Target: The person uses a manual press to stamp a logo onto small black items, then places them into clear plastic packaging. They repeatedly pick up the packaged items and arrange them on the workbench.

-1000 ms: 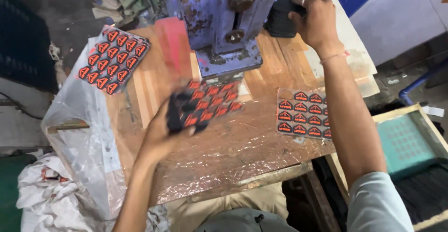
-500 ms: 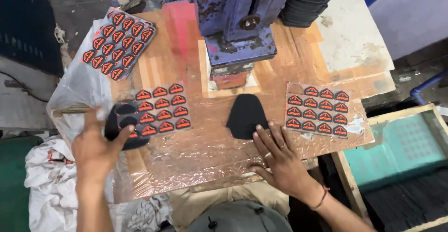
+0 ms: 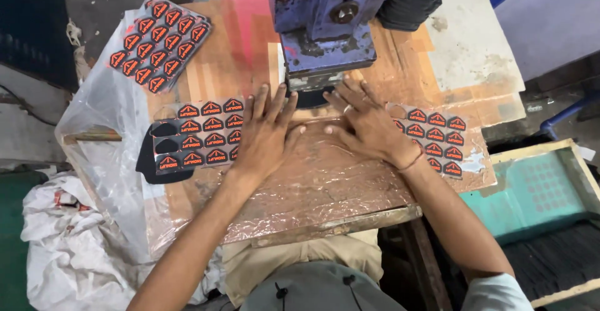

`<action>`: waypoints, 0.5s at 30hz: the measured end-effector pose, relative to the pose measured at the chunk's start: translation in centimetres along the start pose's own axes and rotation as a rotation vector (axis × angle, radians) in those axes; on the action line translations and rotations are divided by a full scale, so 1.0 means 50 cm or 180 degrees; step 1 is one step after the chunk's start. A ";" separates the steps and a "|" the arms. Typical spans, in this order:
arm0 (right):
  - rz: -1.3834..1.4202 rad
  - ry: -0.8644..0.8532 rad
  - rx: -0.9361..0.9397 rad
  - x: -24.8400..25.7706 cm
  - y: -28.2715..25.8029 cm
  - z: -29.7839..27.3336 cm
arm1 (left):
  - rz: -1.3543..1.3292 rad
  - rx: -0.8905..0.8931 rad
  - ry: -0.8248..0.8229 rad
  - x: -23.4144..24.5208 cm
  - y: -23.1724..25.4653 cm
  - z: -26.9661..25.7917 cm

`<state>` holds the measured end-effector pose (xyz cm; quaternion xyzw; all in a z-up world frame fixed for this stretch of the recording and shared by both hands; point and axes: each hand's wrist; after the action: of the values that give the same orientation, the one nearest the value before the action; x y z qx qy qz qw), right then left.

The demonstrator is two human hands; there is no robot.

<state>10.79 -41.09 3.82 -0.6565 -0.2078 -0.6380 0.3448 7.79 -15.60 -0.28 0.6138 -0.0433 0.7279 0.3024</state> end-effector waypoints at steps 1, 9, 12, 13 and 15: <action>0.0125 0.0007 -0.0043 0.002 0.001 0.000 | 0.0036 0.0016 -0.0016 0.007 0.006 0.000; 0.0028 0.0133 -0.0184 0.015 -0.025 0.002 | -0.0117 0.0017 -0.0232 0.031 0.017 -0.007; -0.0115 0.0334 -0.0158 0.041 -0.041 -0.051 | -0.0158 -0.0031 -0.0214 0.031 0.017 -0.008; 0.0364 0.0499 -0.0849 0.055 -0.050 -0.085 | -0.0177 -0.0039 -0.0208 0.032 0.014 -0.008; 0.0818 0.0592 -0.1513 0.066 -0.022 -0.193 | -0.0247 0.0005 -0.0181 0.024 0.016 -0.011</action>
<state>3.63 -47.85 6.78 -0.6785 0.0650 -0.6773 0.2769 6.85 -15.52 0.95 0.6358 -0.0276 0.6979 0.3286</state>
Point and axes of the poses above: each hand's wrist, its own z-axis towards the middle knuckle, its own x-axis out of the back of the hand, y = z × x, and after that the axes turned 11 degrees about -y, right-handed
